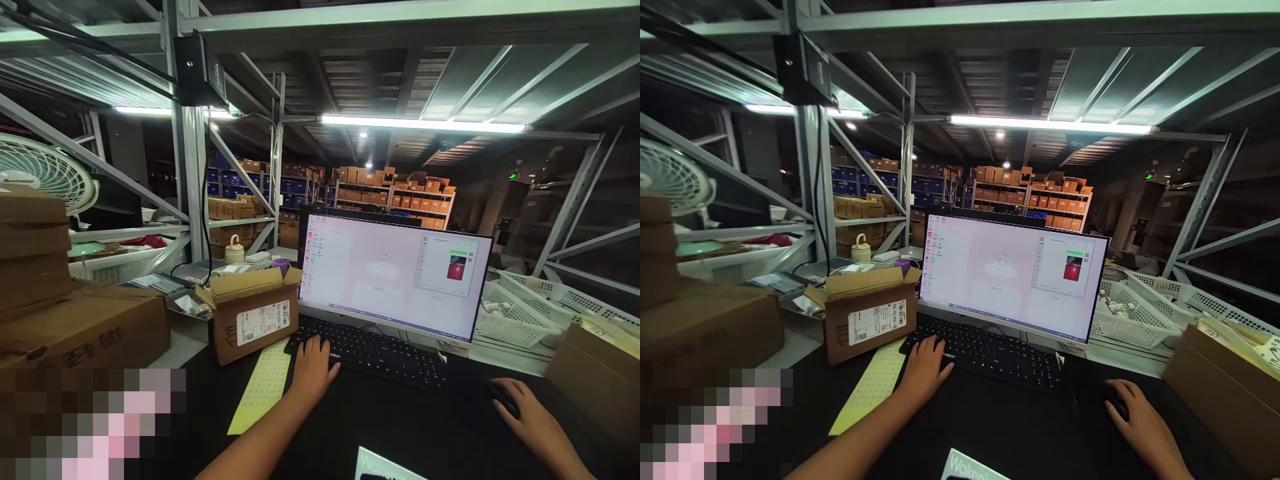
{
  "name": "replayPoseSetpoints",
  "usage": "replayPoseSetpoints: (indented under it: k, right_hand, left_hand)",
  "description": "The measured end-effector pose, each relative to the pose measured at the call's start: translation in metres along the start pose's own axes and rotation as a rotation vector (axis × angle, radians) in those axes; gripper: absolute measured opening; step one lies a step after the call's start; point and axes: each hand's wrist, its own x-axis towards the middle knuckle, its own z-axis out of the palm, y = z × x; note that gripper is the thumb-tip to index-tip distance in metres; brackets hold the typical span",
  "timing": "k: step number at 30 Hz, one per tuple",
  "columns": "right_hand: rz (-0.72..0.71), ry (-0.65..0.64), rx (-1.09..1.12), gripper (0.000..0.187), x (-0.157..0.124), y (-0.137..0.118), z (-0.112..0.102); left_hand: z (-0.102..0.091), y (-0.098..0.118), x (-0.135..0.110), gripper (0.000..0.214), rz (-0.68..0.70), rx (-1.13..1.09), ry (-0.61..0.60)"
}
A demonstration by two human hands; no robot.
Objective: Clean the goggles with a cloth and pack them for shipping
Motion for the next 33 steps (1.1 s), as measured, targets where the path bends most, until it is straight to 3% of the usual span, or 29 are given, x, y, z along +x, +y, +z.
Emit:
replayPoseSetpoints:
  k: [11, 19, 26, 33]
  right_hand:
    - [0.057, -0.069, -0.032, 0.045, 0.001, -0.015, -0.010]
    - [0.035, -0.037, -0.022, 0.047, 0.001, -0.019, -0.011]
    - [0.089, -0.046, -0.069, 0.044, 0.001, -0.030, -0.016]
    - [0.180, 0.013, -0.143, 0.041, -0.002, -0.025, -0.013]
  left_hand:
    - [-0.003, 0.002, 0.001, 0.050, -0.013, 0.007, -0.030]
    - [0.001, 0.001, 0.002, 0.049, 0.001, 0.049, -0.017]
    - [0.006, -0.001, 0.006, 0.050, 0.021, 0.081, -0.005]
    - [0.008, -0.001, 0.006, 0.052, -0.003, 0.115, -0.011]
